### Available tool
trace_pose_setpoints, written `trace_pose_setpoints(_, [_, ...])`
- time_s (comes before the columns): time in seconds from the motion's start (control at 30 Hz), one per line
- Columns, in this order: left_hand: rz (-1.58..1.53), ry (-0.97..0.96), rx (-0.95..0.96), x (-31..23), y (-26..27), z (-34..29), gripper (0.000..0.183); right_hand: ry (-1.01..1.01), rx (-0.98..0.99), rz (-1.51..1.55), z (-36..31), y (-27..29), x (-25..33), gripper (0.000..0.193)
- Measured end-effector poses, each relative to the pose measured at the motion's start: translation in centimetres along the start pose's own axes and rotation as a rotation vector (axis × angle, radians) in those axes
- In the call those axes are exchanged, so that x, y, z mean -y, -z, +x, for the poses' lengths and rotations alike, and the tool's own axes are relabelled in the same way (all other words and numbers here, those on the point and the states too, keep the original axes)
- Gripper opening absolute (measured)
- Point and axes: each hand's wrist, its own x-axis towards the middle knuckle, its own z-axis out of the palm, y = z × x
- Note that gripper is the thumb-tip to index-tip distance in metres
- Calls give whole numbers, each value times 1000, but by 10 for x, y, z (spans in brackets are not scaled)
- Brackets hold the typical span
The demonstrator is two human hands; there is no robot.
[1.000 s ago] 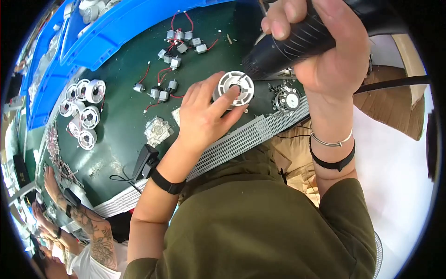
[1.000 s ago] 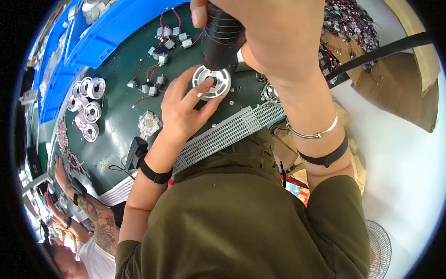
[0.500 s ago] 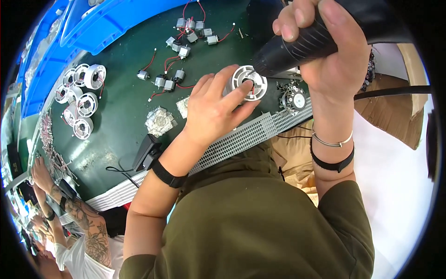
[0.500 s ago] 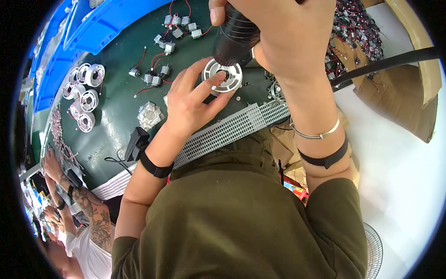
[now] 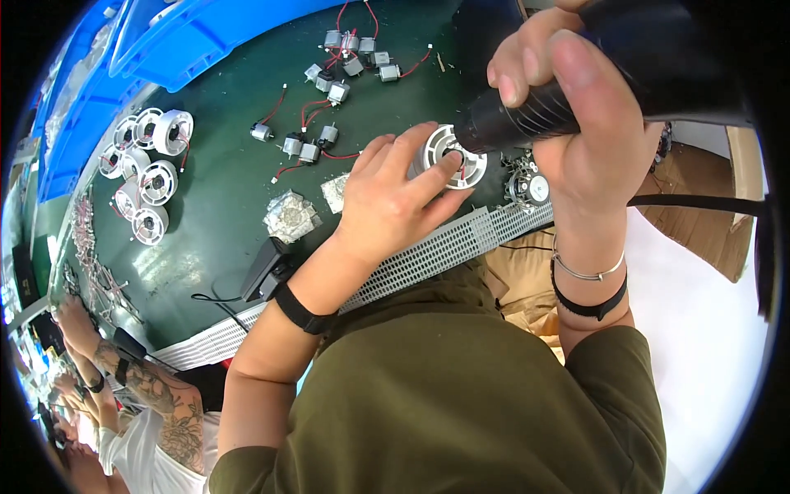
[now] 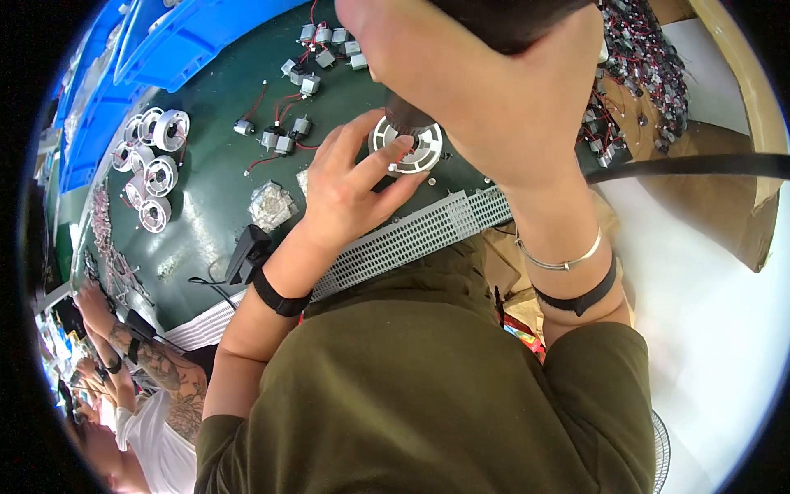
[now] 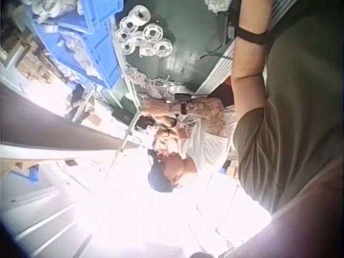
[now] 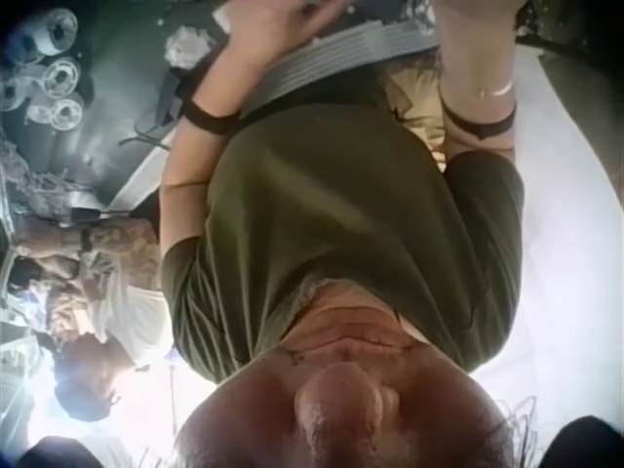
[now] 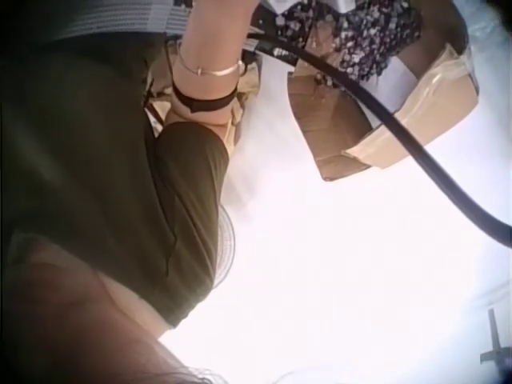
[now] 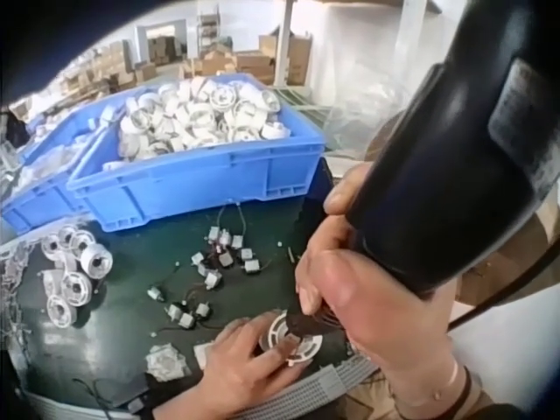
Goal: Assembling small electronic components at an industrial workbench.
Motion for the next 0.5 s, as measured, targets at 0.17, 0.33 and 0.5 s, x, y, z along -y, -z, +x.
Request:
trace_pose_setpoints(0.17, [-17, 24, -5, -4, -1, -1, 30, 149, 386, 169, 3, 28, -13, 38])
trace_pose_setpoints(0.33, [-27, 26, -16, 2, 9, -3, 38, 52, 242, 174, 8, 15, -1, 27])
trace_pose_setpoints(0.5, [411, 127, -221, 45, 110, 25, 38, 35, 45, 191, 39, 59, 32, 21])
